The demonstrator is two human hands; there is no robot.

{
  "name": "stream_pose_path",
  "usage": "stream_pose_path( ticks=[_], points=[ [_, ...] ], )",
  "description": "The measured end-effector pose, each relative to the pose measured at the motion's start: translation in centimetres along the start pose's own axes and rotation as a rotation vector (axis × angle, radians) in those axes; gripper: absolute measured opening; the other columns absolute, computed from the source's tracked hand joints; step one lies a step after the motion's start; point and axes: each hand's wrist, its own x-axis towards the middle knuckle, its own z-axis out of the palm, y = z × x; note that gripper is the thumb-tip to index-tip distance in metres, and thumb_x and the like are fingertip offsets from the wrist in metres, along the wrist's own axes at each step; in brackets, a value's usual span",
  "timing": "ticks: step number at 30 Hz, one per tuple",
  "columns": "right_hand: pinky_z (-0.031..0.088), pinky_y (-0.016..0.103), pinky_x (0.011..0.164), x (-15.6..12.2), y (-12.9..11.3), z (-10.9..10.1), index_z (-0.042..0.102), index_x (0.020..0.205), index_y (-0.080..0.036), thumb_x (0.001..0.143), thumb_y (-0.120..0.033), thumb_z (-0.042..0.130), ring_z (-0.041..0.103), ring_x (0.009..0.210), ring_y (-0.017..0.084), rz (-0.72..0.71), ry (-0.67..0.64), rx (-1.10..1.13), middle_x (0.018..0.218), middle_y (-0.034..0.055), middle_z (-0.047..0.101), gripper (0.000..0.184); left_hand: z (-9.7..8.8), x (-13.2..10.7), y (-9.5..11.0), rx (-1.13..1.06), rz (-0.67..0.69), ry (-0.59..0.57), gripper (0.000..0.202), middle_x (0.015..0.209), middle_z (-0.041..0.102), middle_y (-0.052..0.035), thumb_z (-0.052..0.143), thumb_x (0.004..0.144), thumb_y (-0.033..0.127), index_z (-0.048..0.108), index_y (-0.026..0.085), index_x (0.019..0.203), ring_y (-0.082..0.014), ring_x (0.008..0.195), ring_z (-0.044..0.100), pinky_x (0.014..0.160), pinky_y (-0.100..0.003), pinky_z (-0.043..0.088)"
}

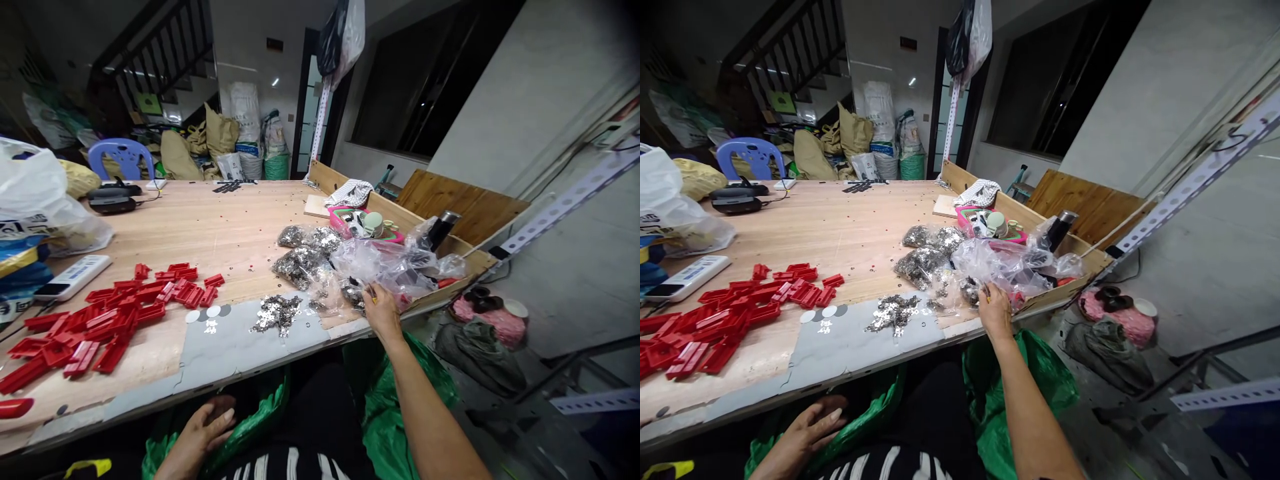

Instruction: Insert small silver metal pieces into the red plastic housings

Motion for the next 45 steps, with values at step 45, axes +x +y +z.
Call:
stream_pose_path(
  ticks=[45],
  points=[
    [0.040,0.024,0.052,-6.0,-19.7,9.2,0.059,0.096,-0.021,0.079,-0.040,0.060,0.046,0.059,0.011,-0.225,-0.921,0.756,0.078,-0.0013,0.054,0.026,2.8,-3.0,8.6,-0.472,0.209,-0.381,0.051,0.115,0.062,-0.0112,0.070,0.067,0.012,0.059,0.019,0.117,-0.0238,0.099,0.062,0.088,-0.041,0.049]
  ],
)
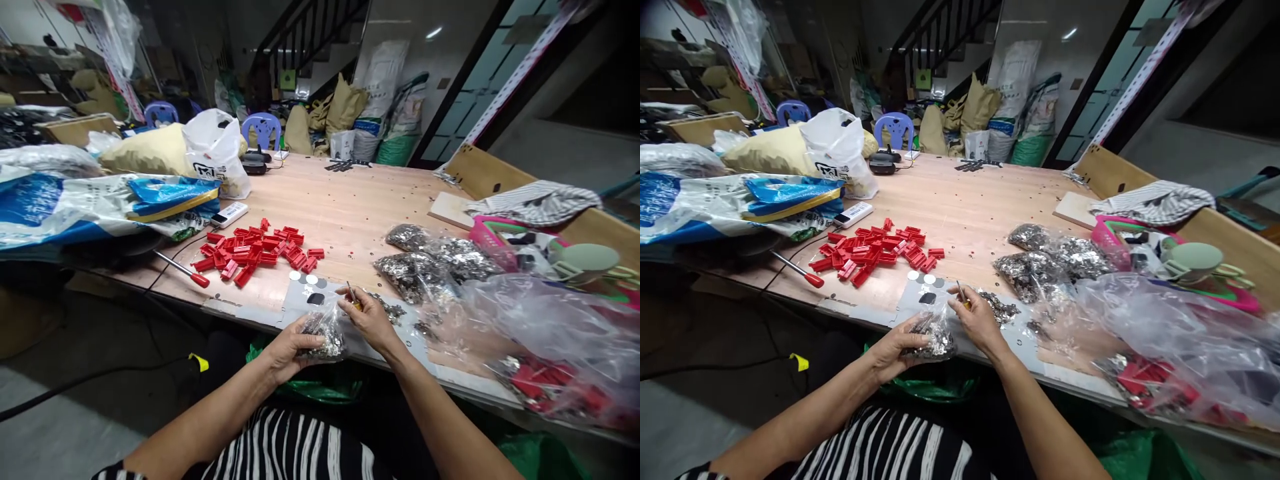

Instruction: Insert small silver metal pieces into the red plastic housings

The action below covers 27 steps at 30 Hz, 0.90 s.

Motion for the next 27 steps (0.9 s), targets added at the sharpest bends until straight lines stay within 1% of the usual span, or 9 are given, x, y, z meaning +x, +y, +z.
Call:
stream_pose_path(
  ticks=[2,4,7,12,16,18,20,23,27],
  points=[
    [0.044,0.028,0.063,0.5,-0.1,-0.1,0.061,0.092,-0.021,0.080,-0.035,0.058,0.052,0.070,0.015,-0.106,0.039,-0.156,0.082,0.0011,0.058,0.019,0.0,0.2,0.2,-0.011,0.008,0.038,0.054,0.113,0.062,-0.0099,0.070,0.067,0.012,0.057,0.021,0.118,-0.0227,0.095,0.062,0.085,-0.041,0.051],
    [0.044,0.029,0.067,0.8,-0.3,-0.1,0.061,0.084,-0.021,0.081,-0.033,0.057,0.054,0.073,0.017,-0.169,0.058,-0.233,0.082,0.0027,0.060,0.013,0.1,0.3,0.5,-0.032,0.009,0.095,0.058,0.112,0.062,-0.0085,0.071,0.066,0.012,0.054,0.023,0.121,-0.0211,0.090,0.063,0.082,-0.039,0.052],
    [0.043,0.027,0.060,1.1,-0.4,0.0,0.059,0.080,-0.021,0.082,-0.034,0.055,0.053,0.065,0.015,-0.167,0.076,-0.236,0.080,0.0028,0.060,0.014,0.0,0.5,0.6,-0.084,-0.004,0.155,0.064,0.114,0.061,-0.0072,0.071,0.067,0.013,0.050,0.026,0.125,-0.0183,0.085,0.064,0.078,-0.036,0.052],
    [0.042,0.026,0.058,1.3,-0.5,0.3,0.060,0.091,-0.021,0.085,-0.036,0.054,0.051,0.059,0.013,-0.194,0.114,-0.217,0.087,0.0030,0.063,0.017,-0.3,0.7,0.6,-0.148,-0.018,0.156,0.061,0.110,0.062,-0.0075,0.070,0.067,0.012,0.051,0.023,0.123,-0.0177,0.084,0.064,0.078,-0.035,0.052],
    [0.046,0.030,0.073,1.5,-1.4,-0.1,0.063,0.105,-0.024,0.088,-0.035,0.052,0.058,0.080,0.018,-0.289,-0.014,-0.324,0.104,0.0067,0.065,0.024,-0.3,0.6,0.7,-0.129,0.006,0.174,0.060,0.109,0.063,-0.0059,0.070,0.067,0.012,0.053,0.026,0.122,-0.0179,0.084,0.064,0.076,-0.033,0.052],
    [0.045,0.033,0.080,1.6,-1.8,-0.2,0.063,0.110,-0.026,0.087,-0.034,0.054,0.059,0.088,0.021,-0.330,-0.109,-0.419,0.103,0.0062,0.066,0.027,-0.3,0.5,0.8,-0.110,0.023,0.185,0.060,0.110,0.063,-0.0056,0.071,0.066,0.012,0.053,0.027,0.122,-0.0188,0.086,0.064,0.077,-0.034,0.051],
    [0.044,0.034,0.081,1.7,-1.8,-0.2,0.062,0.114,-0.027,0.085,-0.032,0.056,0.058,0.087,0.021,-0.345,-0.160,-0.494,0.093,0.0050,0.067,0.030,-0.3,0.5,0.8,-0.092,0.044,0.174,0.059,0.111,0.063,-0.0059,0.072,0.066,0.014,0.053,0.027,0.121,-0.0198,0.089,0.064,0.078,-0.034,0.051],
    [0.045,0.033,0.076,2.0,-1.4,-0.2,0.061,0.118,-0.026,0.085,-0.034,0.057,0.058,0.079,0.020,-0.304,-0.168,-0.520,0.080,0.0030,0.065,0.034,-0.4,0.6,0.8,-0.075,0.056,0.158,0.056,0.110,0.064,-0.0061,0.072,0.066,0.015,0.055,0.025,0.118,-0.0202,0.090,0.063,0.078,-0.034,0.051],
    [0.046,0.032,0.073,2.6,-0.9,-0.2,0.062,0.116,-0.024,0.087,-0.039,0.053,0.058,0.077,0.019,-0.247,-0.152,-0.517,0.084,0.0039,0.063,0.034,-0.5,0.6,0.7,-0.056,0.052,0.171,0.052,0.108,0.064,-0.0062,0.072,0.067,0.016,0.057,0.024,0.116,-0.0197,0.088,0.063,0.076,-0.033,0.051]
  ],
)
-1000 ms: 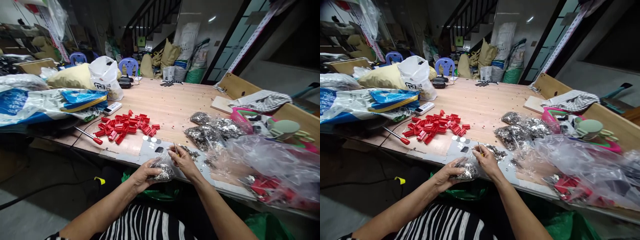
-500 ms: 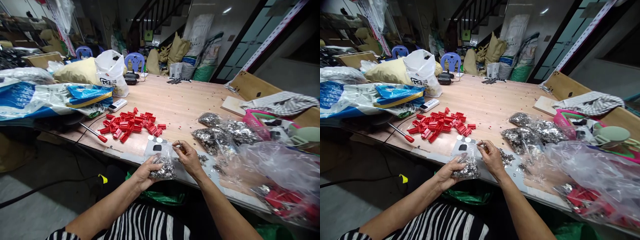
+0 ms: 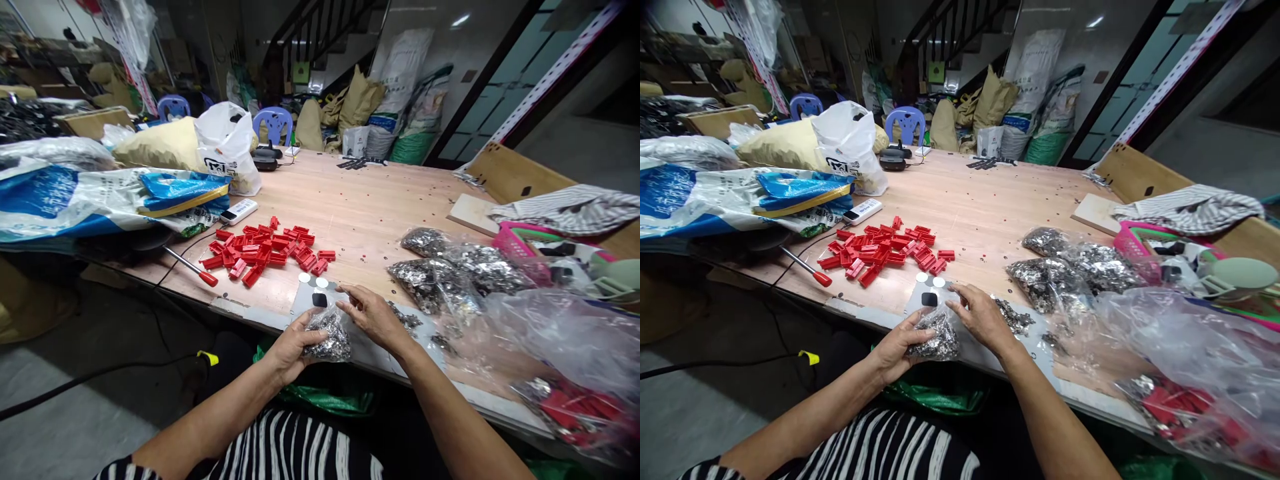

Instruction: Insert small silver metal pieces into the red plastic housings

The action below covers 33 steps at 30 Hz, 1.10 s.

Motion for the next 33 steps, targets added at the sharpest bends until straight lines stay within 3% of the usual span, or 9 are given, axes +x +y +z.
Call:
stream_pose_path(
  ticks=[5,9,12,16,21,27,33],
  points=[
    [0.043,0.033,0.087,0.9,0.4,-0.4,0.064,0.113,-0.025,0.087,-0.036,0.053,0.056,0.101,0.021,-0.049,-0.026,0.098,0.112,0.0067,0.062,0.030,0.0,-0.1,-0.1,0.033,0.010,-0.028,0.053,0.108,0.065,-0.0071,0.072,0.068,0.016,0.057,0.023,0.119,-0.0186,0.087,0.063,0.074,-0.031,0.051],
    [0.044,0.030,0.073,1.2,0.4,-0.9,0.068,0.088,-0.021,0.084,-0.036,0.056,0.058,0.083,0.019,-0.015,-0.150,0.171,0.089,0.0033,0.067,0.020,-0.1,-0.2,-0.1,0.032,0.033,-0.050,0.047,0.108,0.066,-0.0080,0.071,0.073,0.022,0.059,0.021,0.118,-0.0158,0.084,0.062,0.070,-0.026,0.051],
    [0.042,0.026,0.066,1.1,0.2,-1.2,0.065,0.078,-0.019,0.082,-0.036,0.058,0.055,0.075,0.016,0.007,-0.144,0.265,0.079,0.0012,0.062,0.018,-0.3,-0.1,-0.2,0.026,0.040,-0.059,0.040,0.106,0.066,-0.0095,0.066,0.079,0.031,0.061,0.019,0.116,-0.0144,0.080,0.062,0.068,-0.024,0.050],
    [0.038,0.024,0.060,1.0,-0.2,-1.2,0.058,0.079,-0.019,0.083,-0.039,0.058,0.048,0.067,0.013,0.050,-0.086,0.419,0.072,-0.0020,0.054,0.020,-0.3,0.0,-0.1,0.040,0.019,-0.060,0.040,0.108,0.066,-0.0114,0.062,0.082,0.037,0.061,0.017,0.117,-0.0173,0.086,0.063,0.071,-0.026,0.050],
    [0.038,0.023,0.060,1.5,-0.8,-0.8,0.055,0.079,-0.018,0.082,-0.040,0.060,0.046,0.065,0.011,0.074,-0.106,0.603,0.070,-0.0018,0.052,0.022,-0.3,-0.1,-0.2,0.054,-0.029,-0.062,0.041,0.112,0.065,-0.0115,0.065,0.080,0.034,0.061,0.019,0.117,-0.0184,0.089,0.062,0.072,-0.028,0.051],
    [0.031,0.022,0.049,2.0,-0.7,-0.7,0.054,0.084,-0.019,0.082,-0.042,0.060,0.039,0.053,0.008,0.147,-0.130,0.628,0.064,-0.0036,0.051,0.024,-0.5,0.0,-0.1,0.026,-0.046,-0.028,0.041,0.112,0.064,-0.0115,0.064,0.080,0.036,0.061,0.019,0.118,-0.0184,0.084,0.062,0.067,-0.030,0.053],
    [0.026,0.021,0.046,2.2,-0.4,-0.5,0.056,0.083,-0.019,0.080,-0.045,0.061,0.034,0.050,0.007,0.144,-0.102,0.627,0.059,-0.0068,0.040,0.027,-0.3,-0.3,0.0,0.011,-0.013,-0.052,0.044,0.120,0.061,-0.0116,0.058,0.084,0.043,0.058,0.023,0.122,-0.0238,0.094,0.063,0.068,-0.033,0.054]
  ],
)
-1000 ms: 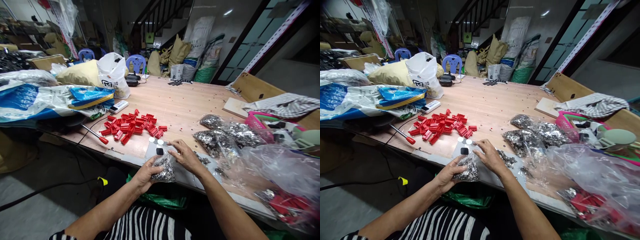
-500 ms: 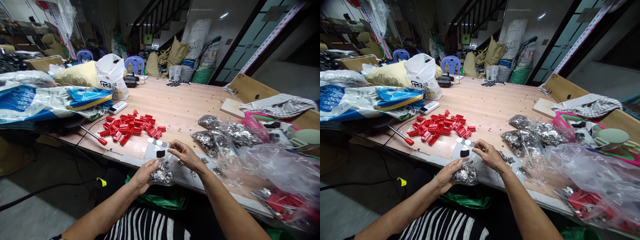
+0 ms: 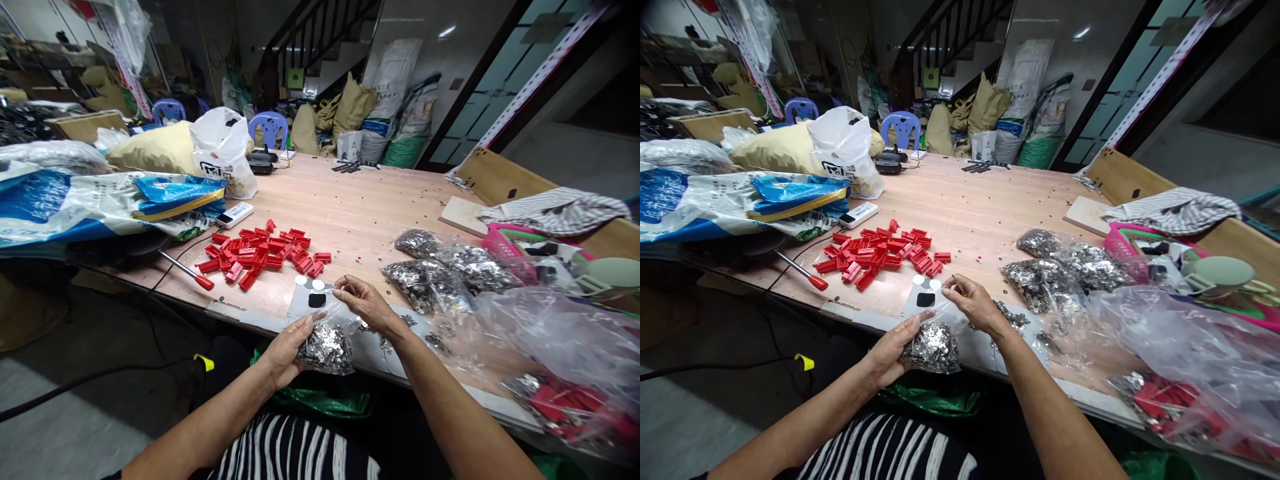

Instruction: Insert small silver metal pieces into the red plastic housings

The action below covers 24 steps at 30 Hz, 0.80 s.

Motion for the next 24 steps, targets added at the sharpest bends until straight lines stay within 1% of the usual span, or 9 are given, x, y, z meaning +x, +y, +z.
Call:
stream_pose_path(
  ticks=[2,6,8,10,13,16,19,22,24],
  points=[
    [0.022,0.021,0.044,-0.1,-0.2,0.0,0.056,0.082,-0.019,0.079,-0.047,0.062,0.029,0.048,0.006,0.013,0.006,0.036,0.058,-0.0076,0.037,0.029,0.1,0.0,0.0,-0.032,0.029,-0.028,0.046,0.123,0.060,-0.0105,0.057,0.084,0.044,0.055,0.026,0.126,-0.0244,0.097,0.063,0.072,-0.035,0.054],
    [0.016,0.021,0.041,-0.5,-0.9,-0.1,0.054,0.081,-0.019,0.078,-0.048,0.063,0.024,0.044,0.005,0.056,-0.001,0.117,0.056,-0.0089,0.033,0.030,0.3,0.1,0.0,-0.079,0.080,-0.080,0.047,0.126,0.060,-0.0078,0.056,0.086,0.042,0.049,0.030,0.131,-0.0229,0.102,0.063,0.081,-0.036,0.052],
    [0.014,0.021,0.041,-0.7,-1.5,-0.1,0.053,0.080,-0.020,0.077,-0.048,0.064,0.023,0.043,0.005,0.082,-0.004,0.162,0.055,-0.0093,0.031,0.030,0.2,0.2,0.2,-0.076,0.100,-0.087,0.046,0.124,0.061,-0.0084,0.056,0.086,0.041,0.050,0.028,0.130,-0.0224,0.102,0.063,0.084,-0.035,0.051],
    [0.014,0.020,0.040,-0.9,-2.1,-0.2,0.052,0.079,-0.020,0.076,-0.048,0.065,0.023,0.043,0.004,0.097,-0.003,0.207,0.056,-0.0094,0.031,0.031,0.1,0.3,0.4,-0.056,0.109,-0.086,0.046,0.120,0.063,-0.0104,0.057,0.086,0.041,0.052,0.025,0.128,-0.0230,0.101,0.064,0.083,-0.035,0.051],
    [0.013,0.020,0.041,-1.1,-3.0,-0.3,0.051,0.076,-0.020,0.075,-0.047,0.067,0.021,0.042,0.004,0.092,0.024,0.250,0.055,-0.0096,0.030,0.030,0.1,0.4,1.0,-0.001,0.121,-0.098,0.043,0.119,0.064,-0.0121,0.057,0.085,0.041,0.055,0.022,0.124,-0.0239,0.100,0.064,0.078,-0.035,0.052],
    [0.014,0.020,0.041,-1.3,-3.6,-0.5,0.051,0.076,-0.020,0.075,-0.045,0.068,0.022,0.042,0.004,0.084,0.052,0.269,0.054,-0.0097,0.030,0.030,0.3,0.3,1.7,0.044,0.175,-0.136,0.035,0.119,0.064,-0.0126,0.058,0.086,0.036,0.059,0.019,0.116,-0.0218,0.103,0.063,0.082,-0.031,0.051],
    [0.014,0.020,0.040,-1.4,-3.8,-0.7,0.051,0.075,-0.020,0.074,-0.044,0.069,0.022,0.041,0.004,0.085,0.062,0.285,0.053,-0.0099,0.030,0.030,0.6,0.2,2.3,0.070,0.197,-0.176,0.028,0.112,0.067,-0.0128,0.059,0.086,0.035,0.063,0.016,0.105,-0.0209,0.102,0.063,0.084,-0.030,0.049],
    [0.012,0.020,0.039,-1.6,-3.7,-0.6,0.050,0.076,-0.021,0.072,-0.045,0.070,0.020,0.040,0.003,0.089,0.087,0.344,0.051,-0.0106,0.029,0.031,0.9,0.2,2.5,0.091,0.203,-0.177,0.025,0.104,0.069,-0.0109,0.059,0.085,0.038,0.063,0.015,0.095,-0.0198,0.097,0.064,0.082,-0.029,0.048],
    [0.011,0.019,0.039,-1.7,-3.6,-0.4,0.049,0.077,-0.021,0.072,-0.044,0.071,0.020,0.039,0.003,0.107,0.085,0.390,0.051,-0.0109,0.030,0.032,1.1,0.4,2.5,0.098,0.206,-0.165,0.026,0.098,0.069,-0.0084,0.062,0.083,0.040,0.062,0.017,0.093,-0.0185,0.091,0.065,0.078,-0.028,0.048]
  ],
)
